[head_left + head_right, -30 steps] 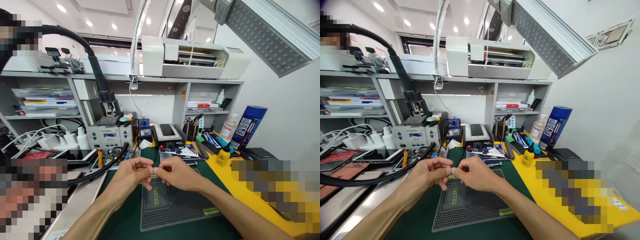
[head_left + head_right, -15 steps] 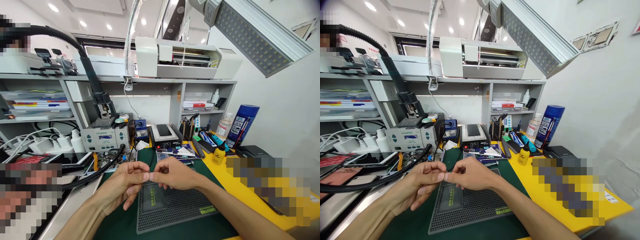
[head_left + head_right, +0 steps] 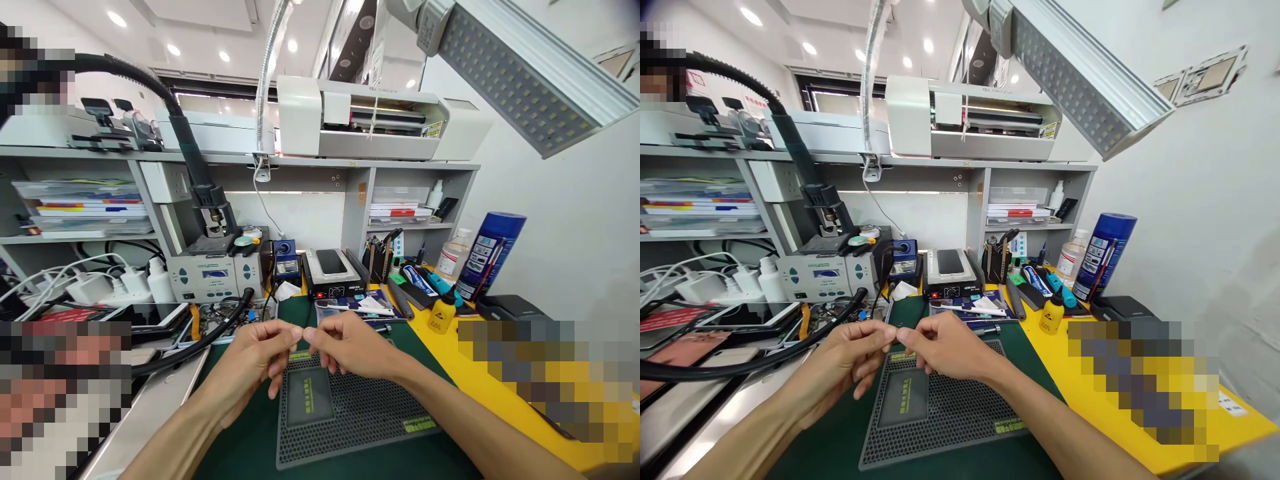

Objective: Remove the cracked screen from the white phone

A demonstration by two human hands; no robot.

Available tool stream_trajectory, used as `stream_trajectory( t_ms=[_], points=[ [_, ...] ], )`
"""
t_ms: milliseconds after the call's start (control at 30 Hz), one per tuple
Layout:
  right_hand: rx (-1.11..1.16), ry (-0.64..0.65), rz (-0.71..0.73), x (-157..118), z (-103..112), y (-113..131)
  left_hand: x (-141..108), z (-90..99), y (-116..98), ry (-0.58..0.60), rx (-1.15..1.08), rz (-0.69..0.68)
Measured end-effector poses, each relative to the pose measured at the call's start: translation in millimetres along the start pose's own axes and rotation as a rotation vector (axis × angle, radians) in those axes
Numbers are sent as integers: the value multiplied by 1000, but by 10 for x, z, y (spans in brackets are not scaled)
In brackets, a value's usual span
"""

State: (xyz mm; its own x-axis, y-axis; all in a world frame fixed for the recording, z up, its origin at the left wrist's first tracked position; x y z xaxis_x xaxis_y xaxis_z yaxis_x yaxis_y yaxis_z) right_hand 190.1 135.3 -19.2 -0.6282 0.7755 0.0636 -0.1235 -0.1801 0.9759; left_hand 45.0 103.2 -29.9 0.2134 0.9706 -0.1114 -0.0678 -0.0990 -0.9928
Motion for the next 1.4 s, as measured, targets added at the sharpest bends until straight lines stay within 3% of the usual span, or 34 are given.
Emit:
stream_trajectory(
  t_ms=[200,467,733,1033,1267,1400],
  points=[
    [6,0,-6,16,-17,-39,-9,5,2,-36,79,-1],
    [132,127,-82,9,-69,-81,-52,43,-51,-93,194,-80],
    [259,195,-118,-6,-159,-91,-44,86,44,-58,27,26],
    [239,206,-107,-10,-166,-40,-10,60,59,-59,-70,101],
    [207,148,-98,-17,-161,-76,-17,25,22,-70,-68,85],
    [82,21,22,9,-93,-40,-15,41,-33,-134,-85,51]
  ],
)
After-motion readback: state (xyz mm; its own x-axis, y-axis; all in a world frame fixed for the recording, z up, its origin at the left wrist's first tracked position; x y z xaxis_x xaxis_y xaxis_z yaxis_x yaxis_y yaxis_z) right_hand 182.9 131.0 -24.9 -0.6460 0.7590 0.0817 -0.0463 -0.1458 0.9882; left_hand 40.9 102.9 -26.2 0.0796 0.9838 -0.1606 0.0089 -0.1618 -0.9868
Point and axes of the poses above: each hand's wrist, its own x-axis towards the middle knuckle, its own z-axis out of the back of the hand, y = z × x, the point moved 6 cm from there along x, towards the middle knuckle, and after that the axes turned 12 degrees about x, right-handed, at the moved point
